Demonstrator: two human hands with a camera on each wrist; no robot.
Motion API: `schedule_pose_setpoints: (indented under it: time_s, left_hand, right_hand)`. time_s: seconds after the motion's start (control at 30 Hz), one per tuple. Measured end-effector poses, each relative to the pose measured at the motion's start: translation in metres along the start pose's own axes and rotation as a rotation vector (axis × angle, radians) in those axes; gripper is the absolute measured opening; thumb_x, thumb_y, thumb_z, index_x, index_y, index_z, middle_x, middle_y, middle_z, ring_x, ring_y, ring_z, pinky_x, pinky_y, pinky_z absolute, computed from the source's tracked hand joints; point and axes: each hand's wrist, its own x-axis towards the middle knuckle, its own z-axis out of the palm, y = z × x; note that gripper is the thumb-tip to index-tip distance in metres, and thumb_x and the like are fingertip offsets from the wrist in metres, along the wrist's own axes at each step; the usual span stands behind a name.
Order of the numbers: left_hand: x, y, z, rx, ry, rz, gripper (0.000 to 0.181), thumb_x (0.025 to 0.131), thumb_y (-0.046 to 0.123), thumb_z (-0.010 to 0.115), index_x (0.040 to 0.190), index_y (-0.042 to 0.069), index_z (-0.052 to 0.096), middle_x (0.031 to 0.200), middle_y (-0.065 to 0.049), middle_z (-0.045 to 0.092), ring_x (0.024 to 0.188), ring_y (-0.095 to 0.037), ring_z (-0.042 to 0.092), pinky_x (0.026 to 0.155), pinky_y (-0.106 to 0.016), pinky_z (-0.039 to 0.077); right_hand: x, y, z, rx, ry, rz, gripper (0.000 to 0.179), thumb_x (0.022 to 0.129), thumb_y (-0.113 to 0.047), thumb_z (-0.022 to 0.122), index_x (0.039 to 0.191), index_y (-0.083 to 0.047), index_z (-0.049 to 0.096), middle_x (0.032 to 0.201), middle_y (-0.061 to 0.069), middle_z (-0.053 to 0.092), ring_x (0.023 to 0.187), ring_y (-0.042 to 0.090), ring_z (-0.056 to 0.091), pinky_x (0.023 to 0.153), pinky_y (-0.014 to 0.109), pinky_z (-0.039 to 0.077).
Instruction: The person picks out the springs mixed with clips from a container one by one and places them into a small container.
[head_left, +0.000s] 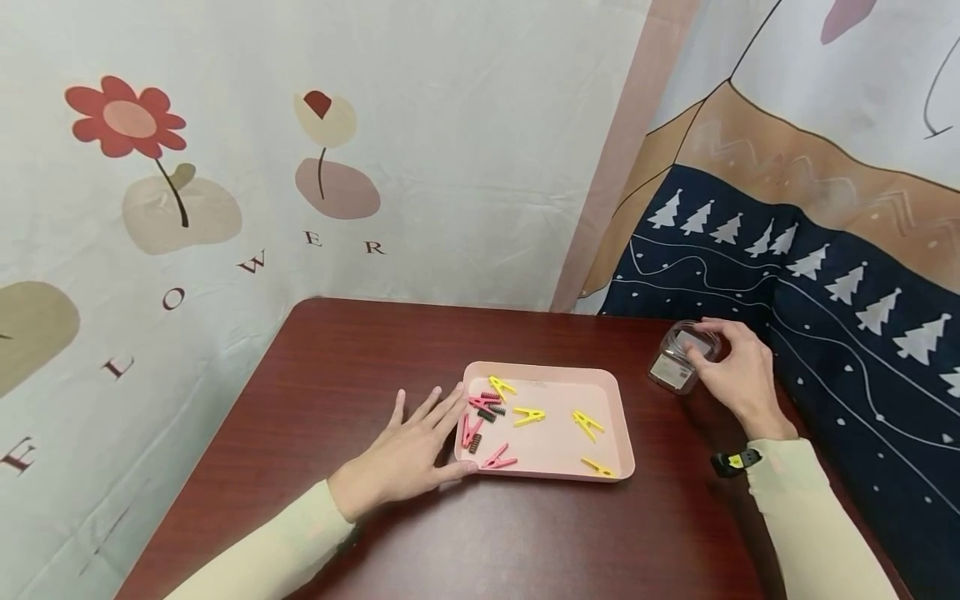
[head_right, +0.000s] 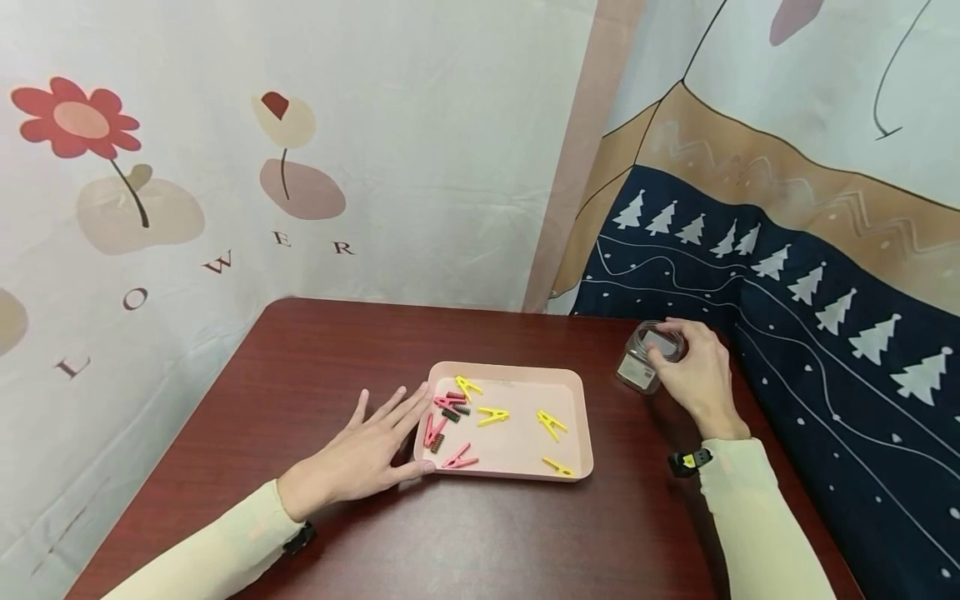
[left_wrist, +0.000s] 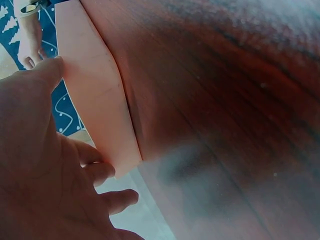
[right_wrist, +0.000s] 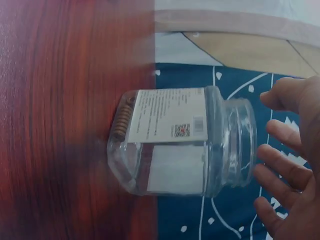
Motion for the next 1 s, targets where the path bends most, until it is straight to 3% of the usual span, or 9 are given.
schedule_pose_setpoints:
  time_s: [0.3,0.77,1.0]
  left_hand:
    - [-0.001,0.002,-0.002,-0.009,0.001,0.003,0.104,0.110,0.078,0.061,0.186,0.013,0.032,0.196,-0.006,0.026,0.180,-0.045,0.032,0.136,-0.091,0.014]
    - [0.000,0.001,-0.001,0.004,0.006,0.007,0.104,0.109,0.079,0.061,0.186,0.014,0.032,0.196,-0.006,0.027,0.179,-0.046,0.033,0.136,-0.092,0.014]
    - [0.000,0.001,-0.005,0.015,-0.008,0.001,0.105,0.109,0.080,0.061,0.186,0.015,0.032,0.197,-0.005,0.026,0.180,-0.046,0.032,0.137,-0.091,0.013]
  right_hand:
    - [-0.005,-0.025,0.007,0.007,0.024,-0.098,0.035,0.099,-0.010,0.086,0.133,-0.001,0.082,0.145,0.027,0.075,0.134,0.050,0.065,0.105,0.065,0.048]
    - [-0.013,-0.070,0.025,-0.030,-0.124,-0.163,0.037,0.100,-0.013,0.089,0.136,-0.008,0.081,0.141,0.024,0.077,0.132,0.047,0.068,0.112,0.074,0.058]
    - [-0.015,-0.087,0.034,-0.069,-0.213,-0.239,0.039,0.099,-0.014,0.090,0.137,-0.009,0.081,0.139,0.020,0.079,0.124,0.042,0.073,0.104,0.067,0.066]
